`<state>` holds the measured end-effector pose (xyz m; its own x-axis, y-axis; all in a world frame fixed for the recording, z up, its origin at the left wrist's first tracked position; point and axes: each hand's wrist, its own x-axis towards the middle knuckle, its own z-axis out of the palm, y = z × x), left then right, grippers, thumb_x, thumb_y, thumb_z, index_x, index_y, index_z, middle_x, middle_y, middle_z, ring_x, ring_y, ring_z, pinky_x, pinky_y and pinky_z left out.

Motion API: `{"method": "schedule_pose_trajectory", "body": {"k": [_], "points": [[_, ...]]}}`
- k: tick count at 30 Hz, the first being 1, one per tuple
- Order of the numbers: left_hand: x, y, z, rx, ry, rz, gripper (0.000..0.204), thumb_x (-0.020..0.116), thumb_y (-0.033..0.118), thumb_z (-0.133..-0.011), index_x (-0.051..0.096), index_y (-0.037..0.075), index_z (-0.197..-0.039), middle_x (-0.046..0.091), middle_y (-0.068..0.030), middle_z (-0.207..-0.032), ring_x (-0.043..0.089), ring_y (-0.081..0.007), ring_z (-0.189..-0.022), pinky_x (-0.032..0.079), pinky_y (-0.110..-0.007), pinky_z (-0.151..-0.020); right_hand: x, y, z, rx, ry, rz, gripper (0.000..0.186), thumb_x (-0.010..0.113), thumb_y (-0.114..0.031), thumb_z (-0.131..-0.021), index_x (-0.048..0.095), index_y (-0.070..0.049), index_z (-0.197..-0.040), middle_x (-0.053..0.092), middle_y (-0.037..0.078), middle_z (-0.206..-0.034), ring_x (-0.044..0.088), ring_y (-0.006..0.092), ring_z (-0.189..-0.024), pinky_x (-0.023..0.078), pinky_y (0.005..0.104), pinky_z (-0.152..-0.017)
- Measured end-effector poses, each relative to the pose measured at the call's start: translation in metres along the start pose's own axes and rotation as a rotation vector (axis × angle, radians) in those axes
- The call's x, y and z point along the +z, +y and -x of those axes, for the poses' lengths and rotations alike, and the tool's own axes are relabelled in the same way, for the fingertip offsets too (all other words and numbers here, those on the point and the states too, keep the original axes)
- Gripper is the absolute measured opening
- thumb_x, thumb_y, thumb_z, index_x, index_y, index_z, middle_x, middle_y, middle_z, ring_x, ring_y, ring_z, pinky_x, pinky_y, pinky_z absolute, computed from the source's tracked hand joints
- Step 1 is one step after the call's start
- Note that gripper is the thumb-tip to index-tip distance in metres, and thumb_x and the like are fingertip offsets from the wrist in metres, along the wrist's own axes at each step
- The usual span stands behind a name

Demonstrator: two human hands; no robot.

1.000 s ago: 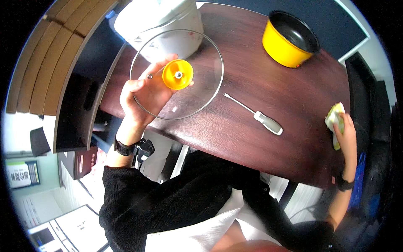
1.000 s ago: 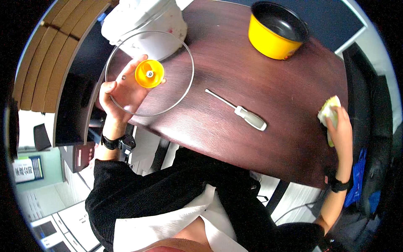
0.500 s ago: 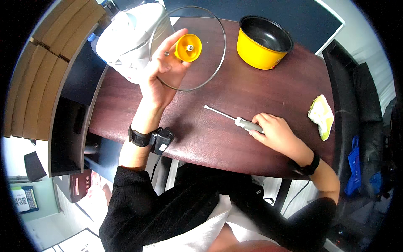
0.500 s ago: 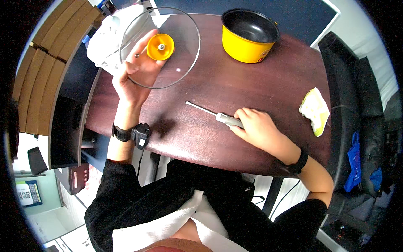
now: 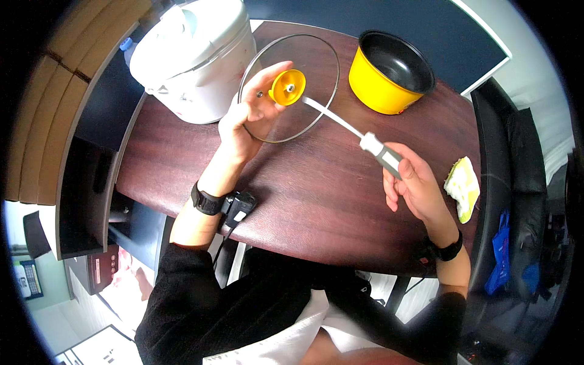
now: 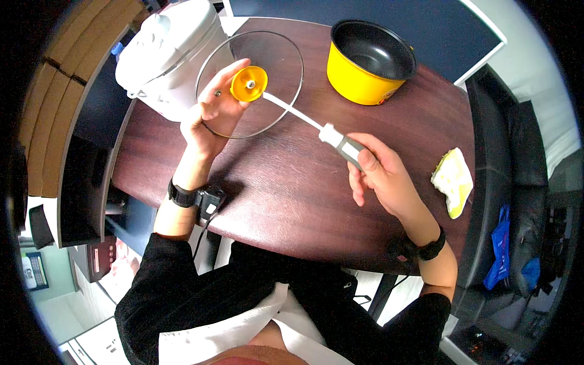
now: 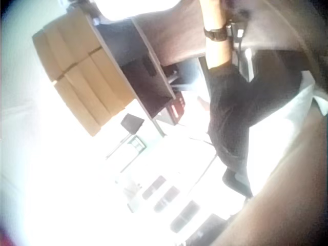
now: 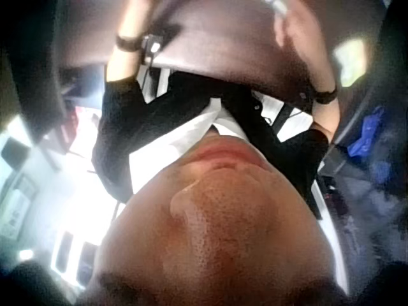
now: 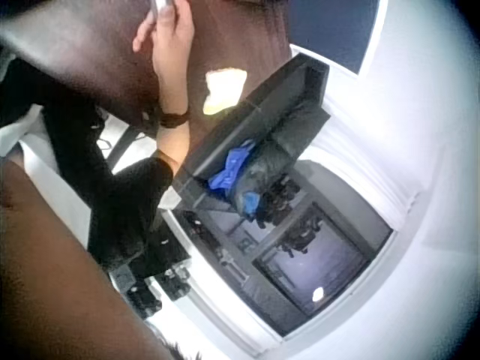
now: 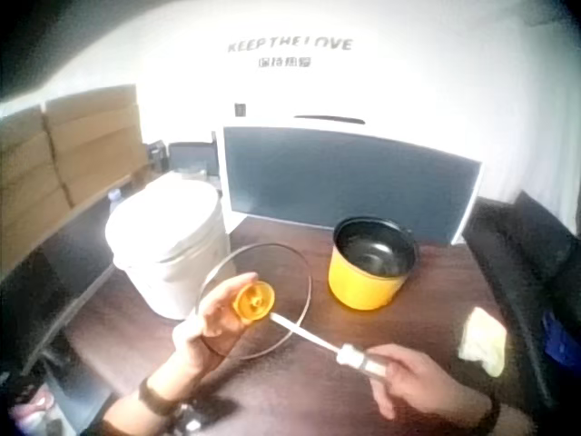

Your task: The person uses a screwdriver to remove a screw from a glass lid and then from the bottom of a yellow appliance. They also wipe the inside of the yellow appliance with a cloth.

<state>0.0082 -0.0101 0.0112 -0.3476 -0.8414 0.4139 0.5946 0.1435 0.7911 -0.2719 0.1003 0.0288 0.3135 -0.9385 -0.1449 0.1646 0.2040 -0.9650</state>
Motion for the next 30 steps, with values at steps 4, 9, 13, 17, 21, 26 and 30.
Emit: {"method": "schedule_pose_trajectory", "body": {"k": [4,9,13,17,21,26,30], "points": [[-0.009,-0.004,-0.001,0.017,0.028,-0.013,0.074,0.051,0.032,-0.069,0.040,-0.002,-0.134,0.037,-0.0156,-0.140,0.035,-0.0240,-0.131,0.025,-0.042,-0.110,0.007,-0.008,-0.017,-0.078,0.089,0.154,0.035,0.046,-0.017,-0.096,0.044,0.004,-0.124,0.049,0.004,-0.075,0.053,0.0104,-0.057,0.046,0.0232,-0.048],[-0.016,-0.004,-0.001,0.022,0.010,-0.045,0.076,0.051,0.035,-0.070,0.039,-0.002,-0.134,0.039,-0.0150,-0.139,0.037,-0.0239,-0.129,0.026,-0.042,-0.110,0.016,-0.008,-0.025,-0.281,0.220,0.710,0.031,0.059,-0.006,-0.087,0.053,-0.002,-0.117,0.058,0.008,-0.087,0.058,0.0132,-0.068,0.047,0.0268,-0.063],[-0.014,-0.005,-0.003,-0.008,0.018,-0.077,0.078,0.052,0.040,-0.071,0.039,-0.002,-0.135,0.040,-0.0148,-0.137,0.039,-0.0238,-0.128,0.028,-0.042,-0.109,0.012,0.004,-0.031,-0.522,0.189,0.978,0.034,0.063,-0.007,-0.084,0.053,-0.002,-0.116,0.057,0.013,-0.090,0.059,0.0226,-0.073,0.047,0.0312,-0.067],[-0.016,-0.009,-0.001,-0.002,0.013,-0.054,0.076,0.051,0.036,-0.069,0.039,-0.003,-0.134,0.040,-0.0149,-0.137,0.039,-0.0237,-0.128,0.028,-0.041,-0.108,0.013,0.007,-0.034,-0.558,0.198,1.024,0.035,0.065,-0.007,-0.082,0.053,-0.002,-0.115,0.055,0.015,-0.089,0.059,0.0269,-0.073,0.047,0.0326,-0.065],[-0.014,-0.008,-0.001,0.005,0.027,-0.016,0.075,0.047,0.026,-0.065,0.039,-0.004,-0.134,0.040,-0.0151,-0.138,0.038,-0.0247,-0.128,0.027,-0.042,-0.109,0.013,0.006,-0.034,-0.596,0.198,1.073,0.037,0.066,-0.006,-0.081,0.054,-0.002,-0.115,0.054,0.014,-0.088,0.059,0.0279,-0.072,0.048,0.0336,-0.064],[-0.014,-0.007,-0.002,-0.002,0.015,-0.016,0.074,0.045,0.023,-0.064,0.039,-0.004,-0.133,0.039,-0.0154,-0.139,0.038,-0.0252,-0.129,0.027,-0.043,-0.109,0.011,0.006,-0.033,-0.643,0.224,1.121,0.039,0.067,-0.005,-0.079,0.054,-0.003,-0.115,0.054,0.014,-0.088,0.060,0.0284,-0.072,0.048,0.0350,-0.062],[-0.014,-0.008,-0.001,-0.015,0.020,-0.015,0.074,0.045,0.023,-0.064,0.040,-0.003,-0.133,0.039,-0.0153,-0.139,0.037,-0.0251,-0.129,0.026,-0.044,-0.109,0.011,0.009,-0.034,-0.643,0.250,1.134,0.040,0.069,-0.004,-0.077,0.055,-0.005,-0.115,0.054,0.013,-0.090,0.060,0.0284,-0.072,0.048,0.0353,-0.062]]}}
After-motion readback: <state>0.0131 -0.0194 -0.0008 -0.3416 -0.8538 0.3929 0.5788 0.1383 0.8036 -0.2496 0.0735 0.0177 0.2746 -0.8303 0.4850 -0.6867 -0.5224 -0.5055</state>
